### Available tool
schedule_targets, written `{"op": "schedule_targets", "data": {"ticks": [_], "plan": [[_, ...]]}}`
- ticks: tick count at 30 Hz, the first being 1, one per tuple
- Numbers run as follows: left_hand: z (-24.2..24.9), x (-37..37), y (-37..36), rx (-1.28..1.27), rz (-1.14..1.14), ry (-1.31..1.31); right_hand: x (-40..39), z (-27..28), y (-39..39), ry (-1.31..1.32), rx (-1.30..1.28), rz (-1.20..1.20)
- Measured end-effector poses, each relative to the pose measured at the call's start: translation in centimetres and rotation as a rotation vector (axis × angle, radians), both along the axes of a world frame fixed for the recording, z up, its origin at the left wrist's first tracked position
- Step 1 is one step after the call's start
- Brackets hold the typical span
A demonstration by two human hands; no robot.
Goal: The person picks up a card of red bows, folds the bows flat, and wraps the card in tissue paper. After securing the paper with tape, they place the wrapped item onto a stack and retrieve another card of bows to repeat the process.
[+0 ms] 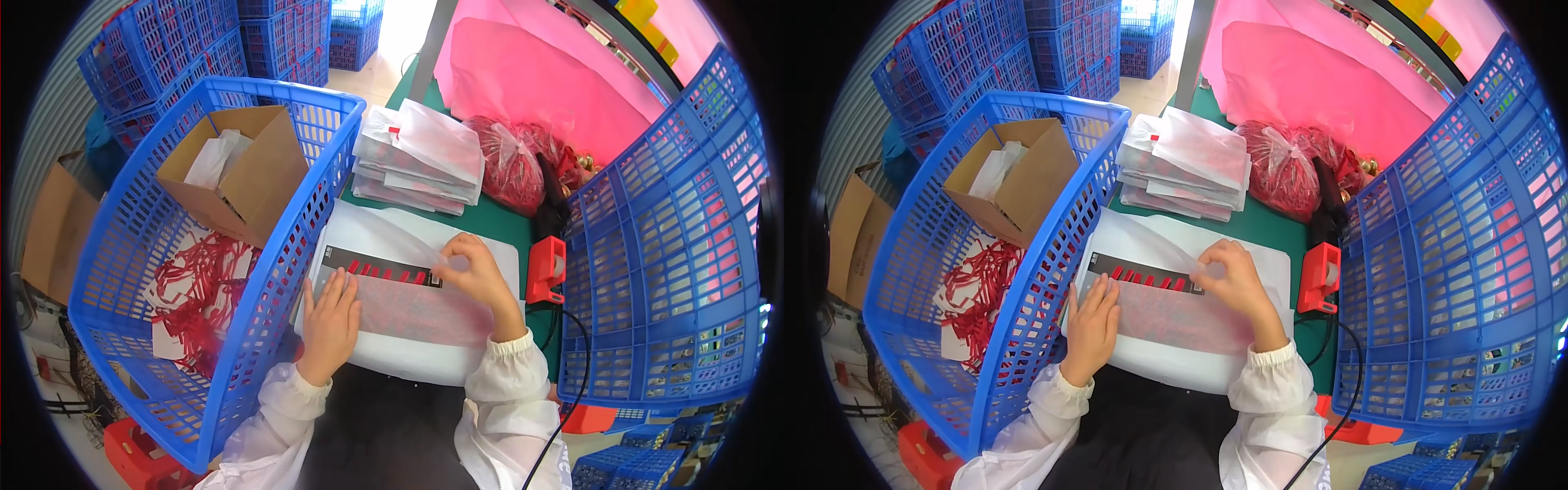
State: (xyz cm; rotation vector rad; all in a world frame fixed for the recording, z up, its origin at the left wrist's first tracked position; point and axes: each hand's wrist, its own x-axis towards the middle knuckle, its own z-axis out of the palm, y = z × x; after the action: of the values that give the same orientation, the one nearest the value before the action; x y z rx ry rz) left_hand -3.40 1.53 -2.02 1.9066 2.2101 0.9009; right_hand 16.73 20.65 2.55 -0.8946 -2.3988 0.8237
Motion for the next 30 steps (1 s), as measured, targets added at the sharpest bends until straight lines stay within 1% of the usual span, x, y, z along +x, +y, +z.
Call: {"op": "schedule_targets", "data": {"ticks": [3, 6, 9, 12, 15, 18, 21, 24, 27, 30], "plan": [[-0.1, -0.2, 0.4, 0.073, 0.012, 0.086, 0.1, 0.4, -1.4, 0.144, 0.238, 0.102], [1.1, -0.1, 0.9, 0.13, 0.051, 0.074, 1.0, 1.9, -3.1, 0.026, 0.275, 0.125], [1.6, 0.2, 1.4, 0.116, 0.077, -0.054, 2.4, 2.3, -4.4, -0.195, 0.471, 0.14], [1.1, 0.0, 1.7, 0.164, 0.043, -0.052, 3.1, 1.9, -5.2, -0.243, 0.52, 0.157], [0.4, 0.0, 2.0, 0.28, 0.147, -0.234, 3.4, 1.8, -5.6, -0.18, 0.607, 0.178], [1.2, 0.5, 2.3, 0.391, 0.184, -0.236, 3.6, 1.8, -6.0, -0.215, 0.649, 0.2], [1.8, 0.4, 2.2, 0.206, 0.145, -0.096, 3.7, 2.0, -6.2, -0.232, 0.675, 0.233], [0.1, 0.1, 2.2, 0.319, 0.089, -0.023, 4.1, 2.4, -6.1, -0.272, 0.574, 0.248], [0.3, 0.6, 2.1, 0.31, 0.152, -0.009, 4.3, 3.9, -5.7, -0.203, 0.403, 0.116], [0.2, 0.6, 2.0, 0.318, 0.145, 0.028, 6.1, 4.4, -4.2, -0.351, 0.208, -0.03]]}}
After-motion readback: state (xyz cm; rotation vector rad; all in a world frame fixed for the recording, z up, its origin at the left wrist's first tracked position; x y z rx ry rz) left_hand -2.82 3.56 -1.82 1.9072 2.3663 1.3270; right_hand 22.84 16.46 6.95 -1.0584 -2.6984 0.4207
